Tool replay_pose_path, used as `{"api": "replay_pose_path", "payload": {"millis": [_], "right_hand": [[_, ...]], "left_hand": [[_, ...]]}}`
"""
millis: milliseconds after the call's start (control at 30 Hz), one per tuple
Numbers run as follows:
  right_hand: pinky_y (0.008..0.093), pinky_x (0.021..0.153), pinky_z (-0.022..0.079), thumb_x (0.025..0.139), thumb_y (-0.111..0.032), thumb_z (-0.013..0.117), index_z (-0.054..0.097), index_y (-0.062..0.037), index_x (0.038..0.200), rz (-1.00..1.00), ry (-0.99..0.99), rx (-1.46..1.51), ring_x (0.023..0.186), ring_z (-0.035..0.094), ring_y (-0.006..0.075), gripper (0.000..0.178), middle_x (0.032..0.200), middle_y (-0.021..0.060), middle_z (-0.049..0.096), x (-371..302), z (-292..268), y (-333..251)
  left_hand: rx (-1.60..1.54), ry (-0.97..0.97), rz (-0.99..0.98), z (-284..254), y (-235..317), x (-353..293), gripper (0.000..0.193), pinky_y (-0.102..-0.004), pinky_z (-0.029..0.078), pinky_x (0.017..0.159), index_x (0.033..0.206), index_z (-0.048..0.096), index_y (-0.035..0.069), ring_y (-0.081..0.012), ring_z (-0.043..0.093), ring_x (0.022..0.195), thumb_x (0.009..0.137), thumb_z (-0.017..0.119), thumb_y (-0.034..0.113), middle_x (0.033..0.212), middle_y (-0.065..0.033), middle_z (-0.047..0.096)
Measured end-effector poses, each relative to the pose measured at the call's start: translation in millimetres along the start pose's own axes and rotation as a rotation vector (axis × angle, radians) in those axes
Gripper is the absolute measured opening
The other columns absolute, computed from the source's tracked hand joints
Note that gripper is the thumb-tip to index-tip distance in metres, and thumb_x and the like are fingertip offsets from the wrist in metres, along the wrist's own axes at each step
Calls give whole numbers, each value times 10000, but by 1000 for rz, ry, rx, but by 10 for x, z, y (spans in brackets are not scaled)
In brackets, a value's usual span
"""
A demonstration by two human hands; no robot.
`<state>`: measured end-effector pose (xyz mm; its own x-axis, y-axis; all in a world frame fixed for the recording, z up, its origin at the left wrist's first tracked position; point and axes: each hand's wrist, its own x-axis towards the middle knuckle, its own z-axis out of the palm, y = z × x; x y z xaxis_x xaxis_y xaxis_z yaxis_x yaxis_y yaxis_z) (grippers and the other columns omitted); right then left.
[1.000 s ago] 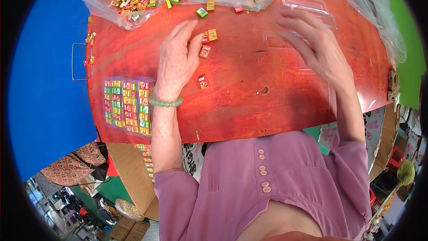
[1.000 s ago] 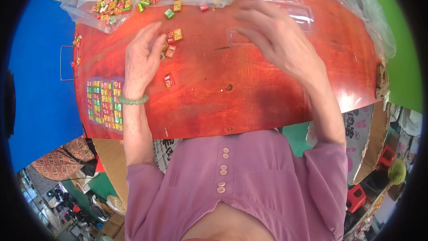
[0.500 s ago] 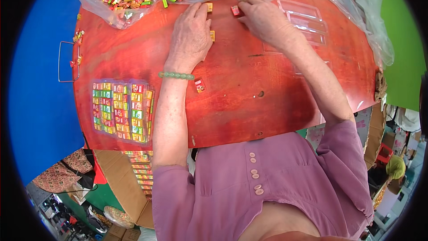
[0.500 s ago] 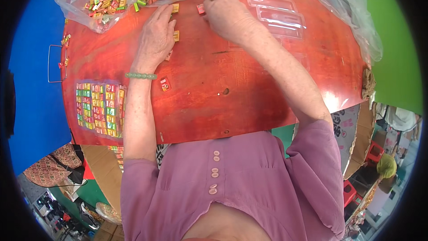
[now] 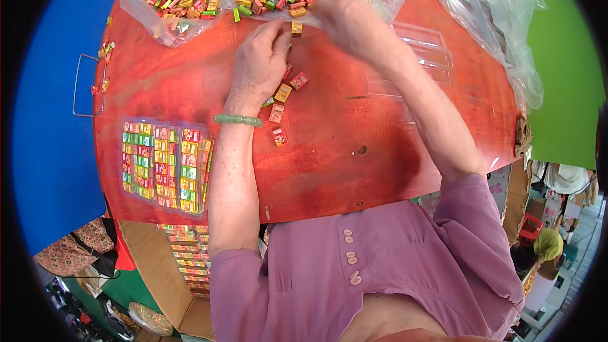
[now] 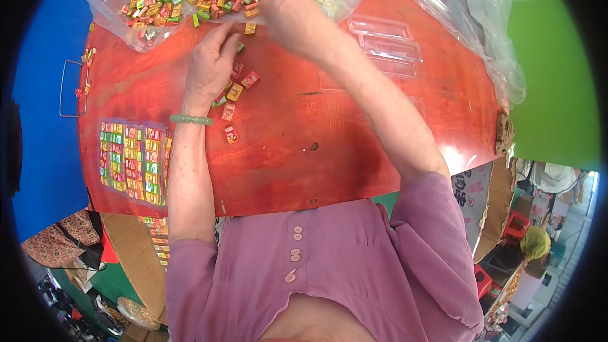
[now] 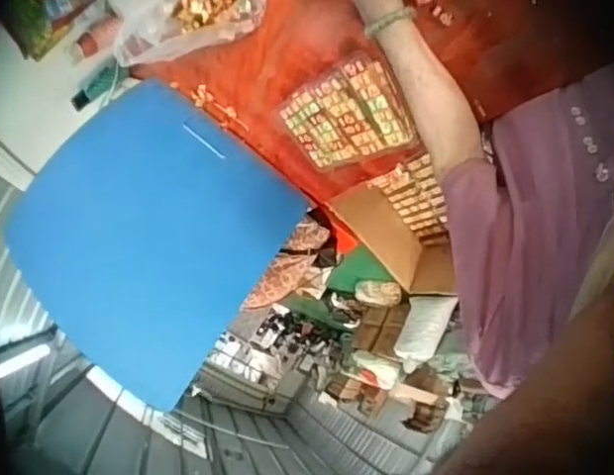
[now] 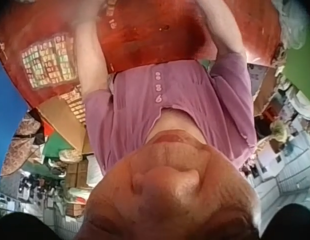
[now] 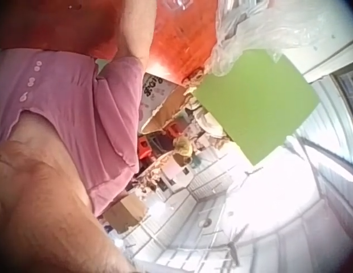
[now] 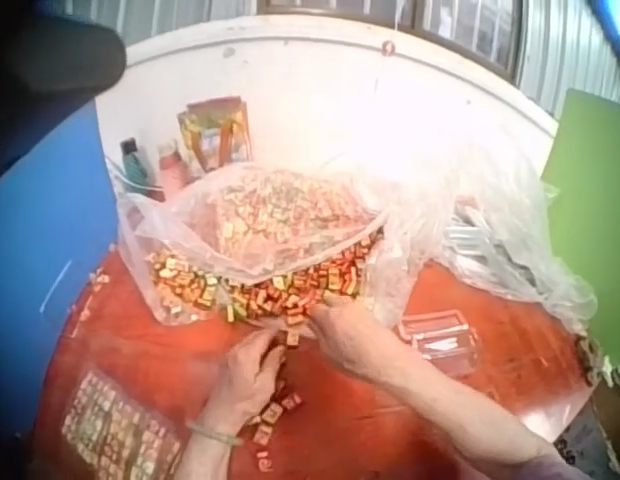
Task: Organizing and packaging small wrapped items into clear plastic trays.
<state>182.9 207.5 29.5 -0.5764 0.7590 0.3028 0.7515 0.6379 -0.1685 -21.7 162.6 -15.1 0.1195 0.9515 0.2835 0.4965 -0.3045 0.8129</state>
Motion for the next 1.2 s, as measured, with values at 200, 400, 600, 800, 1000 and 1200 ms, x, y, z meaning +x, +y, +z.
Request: {"api": "replay_pose_path", "payload": {"millis": [200,400,600,800,1000,1200], "right_hand": [[515,888,560,992,-435,599,662,12,1130,385,-125,-360,1025,696,417,472,1117,251,659,76,22,487],[544,916,556,987,-588,564,653,22,1161,501,-132,-397,1055,677,479,641,1296,285,592,230,113,513],[546,901,561,964,-564,618,647,75,1121,370,29,-348,1075,661,487,659,1125,273,672,191,338,141],[510,949,523,937,-343,694,652,-10,1128,84,105,-191,1071,640,435,386,1129,230,661,71,430,-309],[506,930,522,899,-276,724,692,-90,1178,24,8,21,1057,642,423,337,1114,221,659,-53,448,-540],[369,685,540,910,-230,766,713,6,944,233,-114,377,721,690,243,244,817,142,724,-185,109,-566]], "left_hand": [[434,-5,376,118,-6,-41,441,-505,438,1096,1339,633,29,-389,550,1312,981,649,287,1418,-167,608],[574,-8,347,135,30,-105,402,-509,435,1085,1264,658,35,-347,536,1330,942,696,273,1422,-150,593],[500,13,290,-7,49,-146,238,-472,507,972,1051,714,17,-329,620,1161,884,741,185,1190,-126,656],[375,145,173,-132,32,-138,141,-476,550,811,884,717,10,-364,670,916,904,699,148,942,-163,671],[374,178,109,-193,-84,-133,198,-512,545,769,847,700,3,-421,667,853,937,659,176,872,-208,664],[376,-9,96,-412,107,-224,274,-530,541,822,1002,727,-31,-465,672,931,948,656,228,933,-294,685]]}}
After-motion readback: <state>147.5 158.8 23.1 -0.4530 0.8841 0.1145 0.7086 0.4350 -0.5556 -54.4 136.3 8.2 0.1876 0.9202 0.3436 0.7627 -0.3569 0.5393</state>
